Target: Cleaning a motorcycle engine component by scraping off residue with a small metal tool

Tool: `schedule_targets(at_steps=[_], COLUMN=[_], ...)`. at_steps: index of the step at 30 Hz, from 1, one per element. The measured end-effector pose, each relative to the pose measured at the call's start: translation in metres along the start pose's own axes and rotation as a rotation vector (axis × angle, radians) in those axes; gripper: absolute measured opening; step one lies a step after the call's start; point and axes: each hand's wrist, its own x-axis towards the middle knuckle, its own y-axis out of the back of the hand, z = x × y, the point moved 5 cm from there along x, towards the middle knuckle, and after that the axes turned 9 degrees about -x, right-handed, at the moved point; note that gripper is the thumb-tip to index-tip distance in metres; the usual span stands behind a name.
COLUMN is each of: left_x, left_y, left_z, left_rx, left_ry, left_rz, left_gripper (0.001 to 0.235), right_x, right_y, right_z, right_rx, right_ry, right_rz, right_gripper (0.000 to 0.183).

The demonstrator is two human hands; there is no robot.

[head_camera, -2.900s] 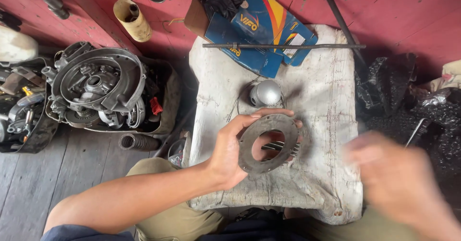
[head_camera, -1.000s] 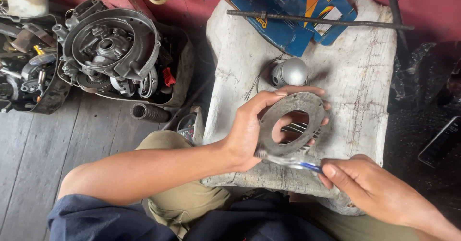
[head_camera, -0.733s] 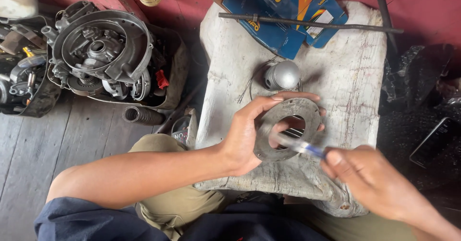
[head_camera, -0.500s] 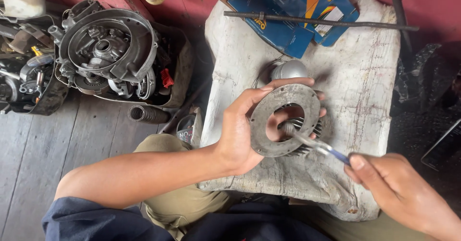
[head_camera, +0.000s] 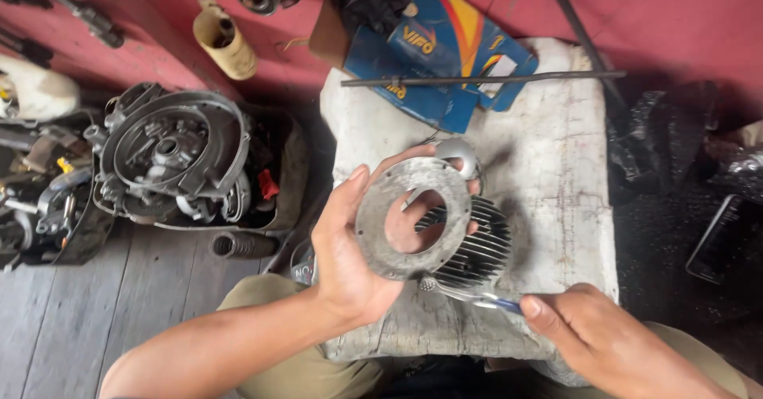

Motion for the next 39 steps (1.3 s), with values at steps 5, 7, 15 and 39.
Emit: schedule_targets(at_steps=[5, 7, 15, 39], left_x=[0.001, 0.002, -0.002, -0.003], left_y=[-0.001, 0.001, -0.005, 0.009], left_z=[-0.002, -0.004, 0.000, -0.015], left_rx=[0.023, 0.025, 0.032, -0.029], left_ry=[0.002, 0.014, -0.001, 0.089], left_rz=[0.020, 0.029, 0.015, 0.100], left_gripper=[0.052, 0.054, 0.054, 0.049], right_x=[0.006, 0.005, -0.006, 0.008], right_y=[0.002, -0.002, 0.017, -0.006], right_z=[0.017, 0.008, 0.010, 0.005], right_rx=[0.136, 0.084, -0.034, -0.046], right_ry=[0.014, -0.028, 0.208, -0.097], right_rz=[0.134, 0.019, 0.210, -0.051], right_gripper=[0.062, 0.063, 0.053, 0.058])
